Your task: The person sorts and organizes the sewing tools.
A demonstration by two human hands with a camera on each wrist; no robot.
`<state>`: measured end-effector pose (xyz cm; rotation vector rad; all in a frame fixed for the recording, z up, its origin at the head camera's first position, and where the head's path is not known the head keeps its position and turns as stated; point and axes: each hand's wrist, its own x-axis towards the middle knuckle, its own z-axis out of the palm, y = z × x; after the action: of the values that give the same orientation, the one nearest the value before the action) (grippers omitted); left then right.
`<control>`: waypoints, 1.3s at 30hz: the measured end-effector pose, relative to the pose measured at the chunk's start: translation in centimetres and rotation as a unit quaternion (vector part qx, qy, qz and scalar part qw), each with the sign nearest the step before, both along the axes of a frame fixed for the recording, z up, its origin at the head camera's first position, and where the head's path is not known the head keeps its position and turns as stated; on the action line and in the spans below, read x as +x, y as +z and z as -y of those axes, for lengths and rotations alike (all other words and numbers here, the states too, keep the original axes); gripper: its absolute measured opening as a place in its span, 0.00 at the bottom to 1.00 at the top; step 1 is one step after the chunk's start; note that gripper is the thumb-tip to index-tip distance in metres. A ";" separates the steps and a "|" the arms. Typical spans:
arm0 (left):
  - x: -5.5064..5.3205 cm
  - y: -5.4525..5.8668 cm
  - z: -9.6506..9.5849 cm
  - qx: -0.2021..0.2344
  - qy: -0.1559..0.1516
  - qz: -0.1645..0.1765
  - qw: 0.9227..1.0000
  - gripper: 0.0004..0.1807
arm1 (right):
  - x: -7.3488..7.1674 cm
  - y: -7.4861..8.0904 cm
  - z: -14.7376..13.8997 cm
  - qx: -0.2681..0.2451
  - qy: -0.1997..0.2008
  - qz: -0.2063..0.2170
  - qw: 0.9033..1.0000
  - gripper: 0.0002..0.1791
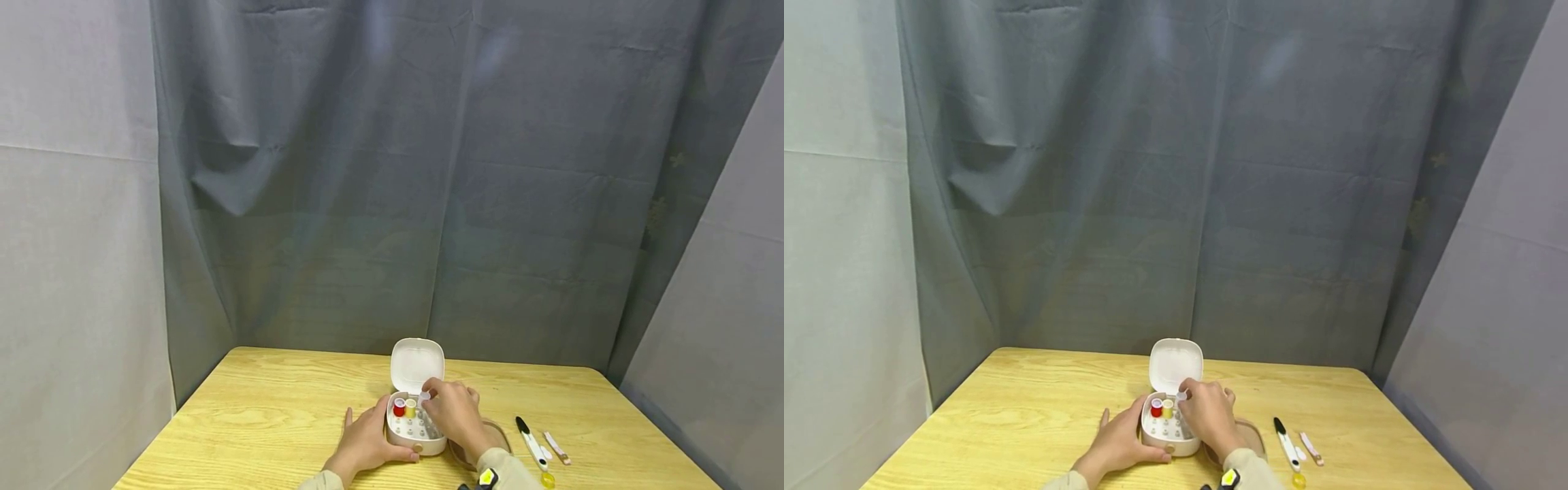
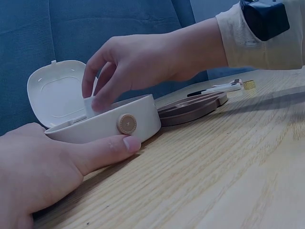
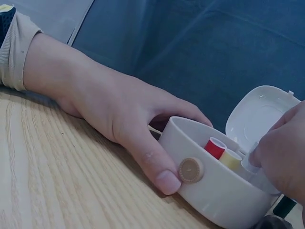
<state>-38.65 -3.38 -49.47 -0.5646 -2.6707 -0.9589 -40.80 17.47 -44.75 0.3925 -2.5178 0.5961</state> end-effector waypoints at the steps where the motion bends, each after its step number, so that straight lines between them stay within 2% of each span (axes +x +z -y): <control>1: 0.0 0.0 0.0 -0.001 0.000 -0.001 1.000 0.69 | 0.0 -0.1 0.0 0.002 -0.002 -0.002 1.000 0.10; 11: 0.1 0.1 0.0 -0.001 0.003 0.000 1.000 0.69 | -0.1 -0.7 0.2 0.018 -0.002 -0.006 1.000 0.11; 23: 0.2 0.2 0.0 -0.001 0.001 0.000 1.000 0.68 | -0.5 -0.7 0.5 0.036 -0.010 0.035 0.999 0.11; 39: 0.1 0.2 -0.1 -0.003 0.004 0.000 1.000 0.67 | -0.4 -0.8 0.7 0.036 -0.010 0.047 0.998 0.11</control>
<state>-38.59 -3.29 -49.32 -0.5547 -2.6743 -0.9482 -41.19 16.79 -45.51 0.3722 -2.6354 0.5295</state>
